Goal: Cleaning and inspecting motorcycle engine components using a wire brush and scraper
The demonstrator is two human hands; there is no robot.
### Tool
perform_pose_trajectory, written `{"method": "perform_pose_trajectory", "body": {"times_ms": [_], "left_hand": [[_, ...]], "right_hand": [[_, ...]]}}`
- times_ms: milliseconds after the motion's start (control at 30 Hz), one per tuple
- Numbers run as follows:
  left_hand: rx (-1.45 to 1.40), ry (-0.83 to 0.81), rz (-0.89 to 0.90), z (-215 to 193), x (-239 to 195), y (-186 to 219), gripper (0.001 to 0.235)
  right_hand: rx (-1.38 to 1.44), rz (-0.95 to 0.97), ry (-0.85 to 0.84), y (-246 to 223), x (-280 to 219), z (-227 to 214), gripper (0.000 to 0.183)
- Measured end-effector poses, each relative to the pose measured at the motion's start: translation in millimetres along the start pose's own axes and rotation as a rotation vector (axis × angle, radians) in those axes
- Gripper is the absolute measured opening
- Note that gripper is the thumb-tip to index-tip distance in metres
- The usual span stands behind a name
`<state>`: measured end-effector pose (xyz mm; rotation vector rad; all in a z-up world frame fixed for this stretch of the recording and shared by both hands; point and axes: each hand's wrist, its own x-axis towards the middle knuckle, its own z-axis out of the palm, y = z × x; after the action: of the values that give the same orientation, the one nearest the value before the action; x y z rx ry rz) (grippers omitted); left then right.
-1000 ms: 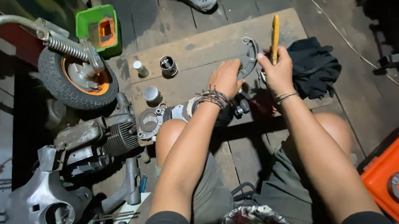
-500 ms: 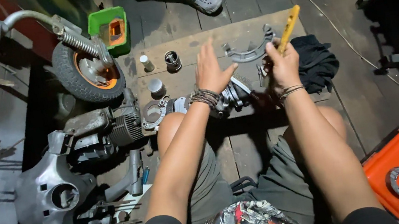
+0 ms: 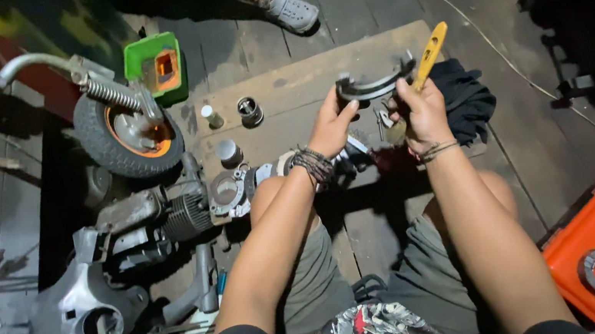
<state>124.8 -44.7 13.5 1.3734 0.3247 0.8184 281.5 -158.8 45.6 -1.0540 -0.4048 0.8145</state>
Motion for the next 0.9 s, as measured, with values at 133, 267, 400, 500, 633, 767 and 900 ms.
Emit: {"method": "perform_pose_trajectory", "body": {"times_ms": [133, 267, 400, 500, 633, 767, 900], "left_hand": [[0.099, 0.086, -0.057, 9.0, -0.9, 39.6, 0.044], [0.085, 0.133, -0.040, 12.6, -0.2, 65.5, 0.052], [0.077, 0.126, -0.013, 5.7, 7.7, 69.1, 0.050], [0.042, 0.133, 0.003, 5.2, 9.7, 67.4, 0.049], [-0.104, 0.105, 0.030, -1.9, 19.1, 55.9, 0.049], [-0.364, 0.272, -0.025, -13.3, 26.8, 24.7, 0.046], [-0.452, 0.416, -0.125, -10.8, 25.7, 53.3, 0.042]], "right_hand": [[0.025, -0.014, -0.030, 1.1, 4.9, -1.7, 0.022], [0.024, -0.016, -0.078, -13.9, -2.8, 15.4, 0.025], [-0.004, -0.026, -0.104, -27.7, -9.1, 31.9, 0.024], [-0.039, -0.018, -0.123, -23.1, -3.9, 32.0, 0.036], [-0.154, -0.033, -0.124, -5.3, 12.0, 17.1, 0.037], [-0.282, -0.017, -0.167, 10.5, 19.8, 7.1, 0.043], [-0.331, 0.061, -0.086, 45.1, 40.0, -17.1, 0.039]]}}
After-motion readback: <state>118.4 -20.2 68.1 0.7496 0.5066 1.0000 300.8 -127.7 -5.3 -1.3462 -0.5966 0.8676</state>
